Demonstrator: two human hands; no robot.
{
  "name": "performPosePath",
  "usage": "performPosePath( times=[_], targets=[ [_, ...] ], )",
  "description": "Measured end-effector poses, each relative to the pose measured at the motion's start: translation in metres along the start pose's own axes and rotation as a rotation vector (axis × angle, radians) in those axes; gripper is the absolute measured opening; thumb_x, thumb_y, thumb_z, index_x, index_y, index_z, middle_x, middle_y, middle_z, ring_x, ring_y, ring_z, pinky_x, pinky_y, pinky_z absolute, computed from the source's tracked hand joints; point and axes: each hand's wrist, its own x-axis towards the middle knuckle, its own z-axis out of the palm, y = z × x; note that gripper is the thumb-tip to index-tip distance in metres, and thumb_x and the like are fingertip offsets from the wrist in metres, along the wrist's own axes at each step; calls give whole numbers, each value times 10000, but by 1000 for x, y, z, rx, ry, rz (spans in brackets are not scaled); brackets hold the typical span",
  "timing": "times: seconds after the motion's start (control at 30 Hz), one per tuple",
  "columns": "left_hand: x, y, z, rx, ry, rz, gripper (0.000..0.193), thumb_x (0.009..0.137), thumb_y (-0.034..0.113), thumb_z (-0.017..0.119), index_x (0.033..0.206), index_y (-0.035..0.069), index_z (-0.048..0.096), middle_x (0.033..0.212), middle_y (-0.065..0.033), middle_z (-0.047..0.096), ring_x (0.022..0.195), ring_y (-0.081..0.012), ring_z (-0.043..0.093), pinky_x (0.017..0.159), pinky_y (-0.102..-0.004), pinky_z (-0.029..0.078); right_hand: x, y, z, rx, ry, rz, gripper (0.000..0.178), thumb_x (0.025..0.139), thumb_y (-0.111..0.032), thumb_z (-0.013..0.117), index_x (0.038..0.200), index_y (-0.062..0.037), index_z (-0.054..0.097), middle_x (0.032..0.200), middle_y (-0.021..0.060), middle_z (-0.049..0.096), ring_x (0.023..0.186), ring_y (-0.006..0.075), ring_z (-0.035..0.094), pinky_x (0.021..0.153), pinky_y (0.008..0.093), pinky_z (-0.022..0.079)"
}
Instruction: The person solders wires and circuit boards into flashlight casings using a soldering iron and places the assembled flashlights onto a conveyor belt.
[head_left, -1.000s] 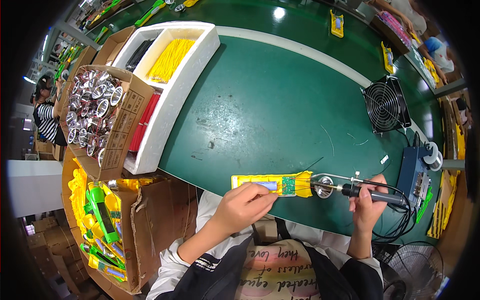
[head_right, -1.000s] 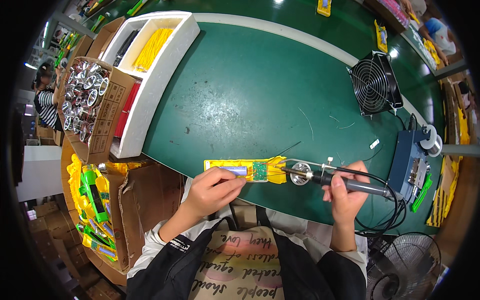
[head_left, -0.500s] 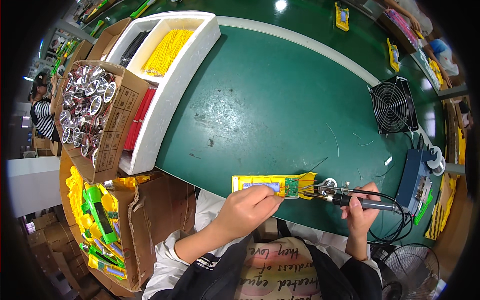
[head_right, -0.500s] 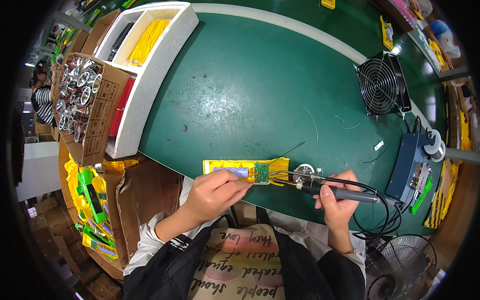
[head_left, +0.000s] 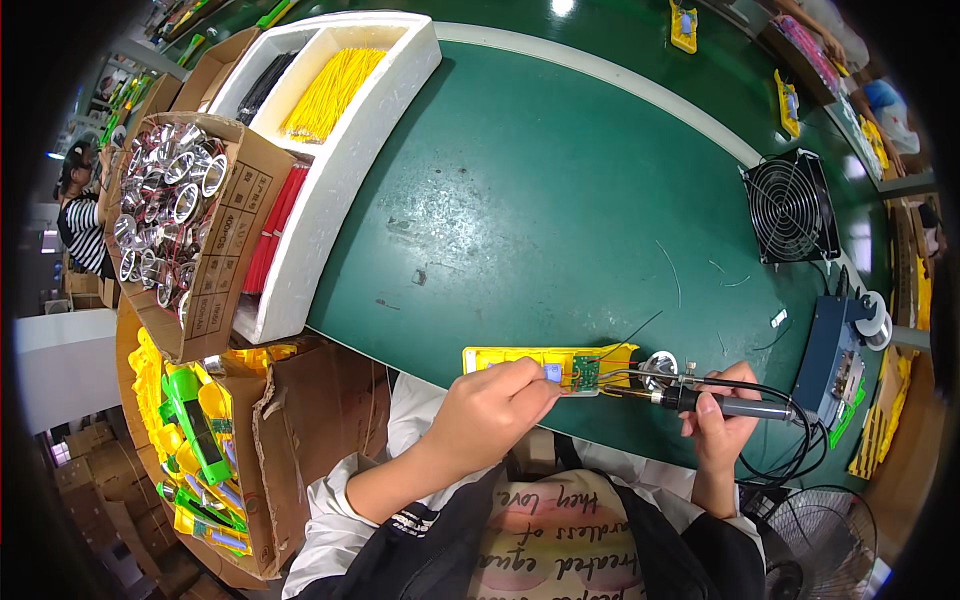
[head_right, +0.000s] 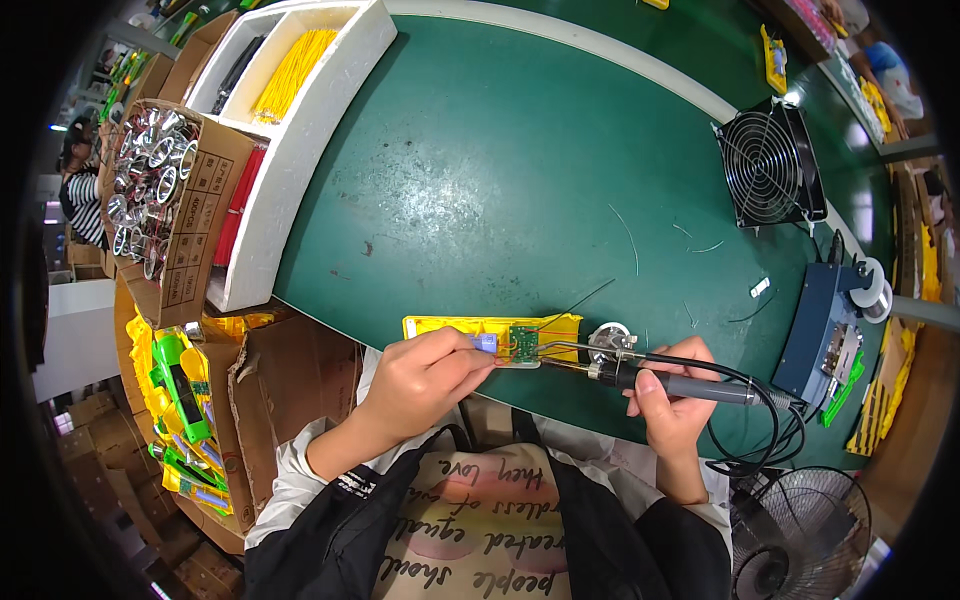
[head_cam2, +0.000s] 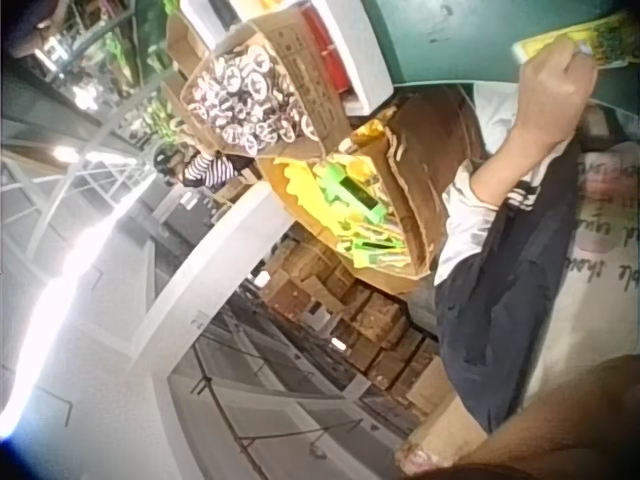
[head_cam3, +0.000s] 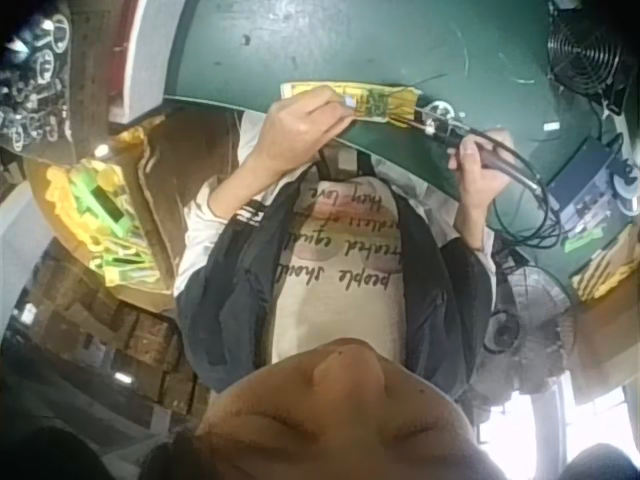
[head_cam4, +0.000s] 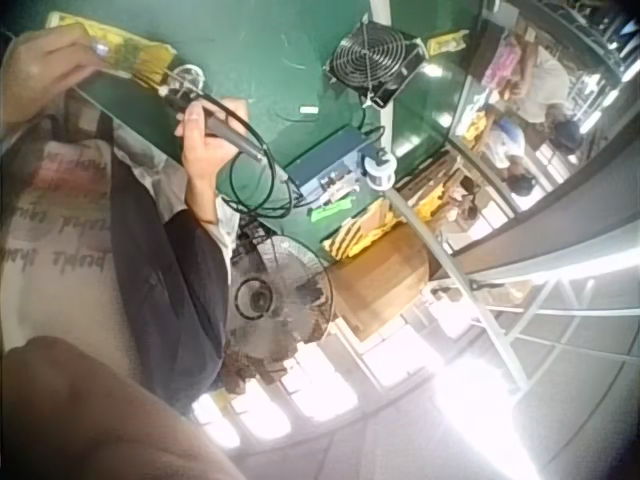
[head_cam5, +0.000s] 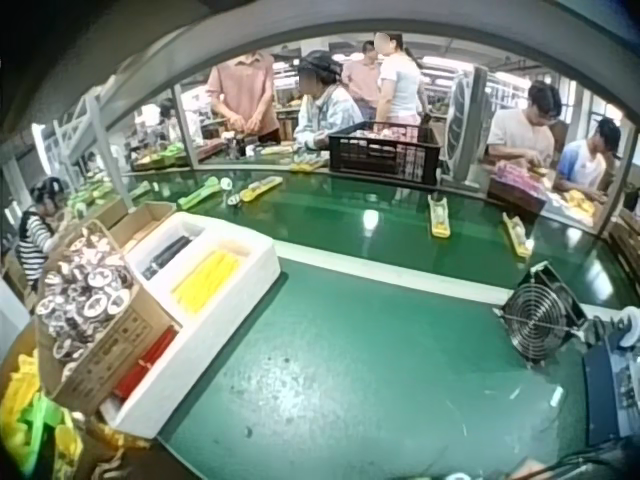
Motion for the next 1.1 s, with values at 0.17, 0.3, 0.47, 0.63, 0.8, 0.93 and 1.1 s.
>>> performPosePath(
  times=[0.17, 0.3, 0.47, 0.63, 0.8, 0.93, 1.1],
  targets=[
    [2, -1, 0, 0, -14, 12, 112, 609, 35, 657, 683, 38, 573, 649, -30, 508, 540, -163, 529, 461, -265, 439, -1, -2, 1, 3, 6, 14, 176, 721, -45, 546, 730, -18, 372, 571, 64, 476, 401, 75, 432, 400, 184, 377],
    [3, -2, 0, 3, -26, -1, 107, 612, 39, 655, 675, 41, 569, 651, -25, 510, 538, -160, 528, 456, -265, 439, -2, -2, 2, -22, -10, 24, 173, 720, -45, 545, 731, -16, 376, 566, 64, 476, 409, 74, 438, 412, 188, 384],
    [4, -1, 1, 36, -25, 4, 106, 612, 44, 655, 673, 46, 569, 641, -22, 502, 529, -154, 524, 447, -261, 438, -3, -3, 4, -28, -7, 30, 171, 723, -47, 543, 734, -15, 375, 568, 62, 477, 409, 74, 440, 412, 185, 384],
    [7, -2, 1, 60, -32, 1, 110, 607, 45, 658, 670, 51, 568, 631, -18, 494, 523, -148, 522, 439, -255, 440, -2, -3, 4, -29, 7, 31, 167, 726, -47, 539, 733, -14, 376, 569, 61, 475, 408, 74, 441, 407, 182, 383],
    [10, -2, 1, 60, -12, -6, 122, 595, 40, 662, 658, 56, 559, 627, -19, 490, 510, -153, 520, 429, -254, 438, -2, -4, 4, -31, -1, 36, 167, 725, -43, 540, 735, -12, 377, 568, 64, 473, 407, 74, 441, 406, 182, 383],
    [9, -3, 2, 50, -1, -11, 122, 592, 35, 660, 656, 60, 558, 627, -22, 489, 500, -157, 518, 426, -256, 436, -2, -4, 5, -30, -1, 29, 168, 722, -40, 543, 735, -10, 379, 568, 66, 475, 410, 76, 444, 409, 183, 385],
    [9, -3, 2, 41, 0, -32, 119, 592, 35, 659, 652, 63, 559, 627, -25, 487, 494, -160, 516, 421, -259, 429, -2, -3, 5, -40, -13, 0, 172, 720, -38, 548, 732, -11, 378, 562, 68, 476, 417, 79, 447, 422, 185, 384]
  ],
)
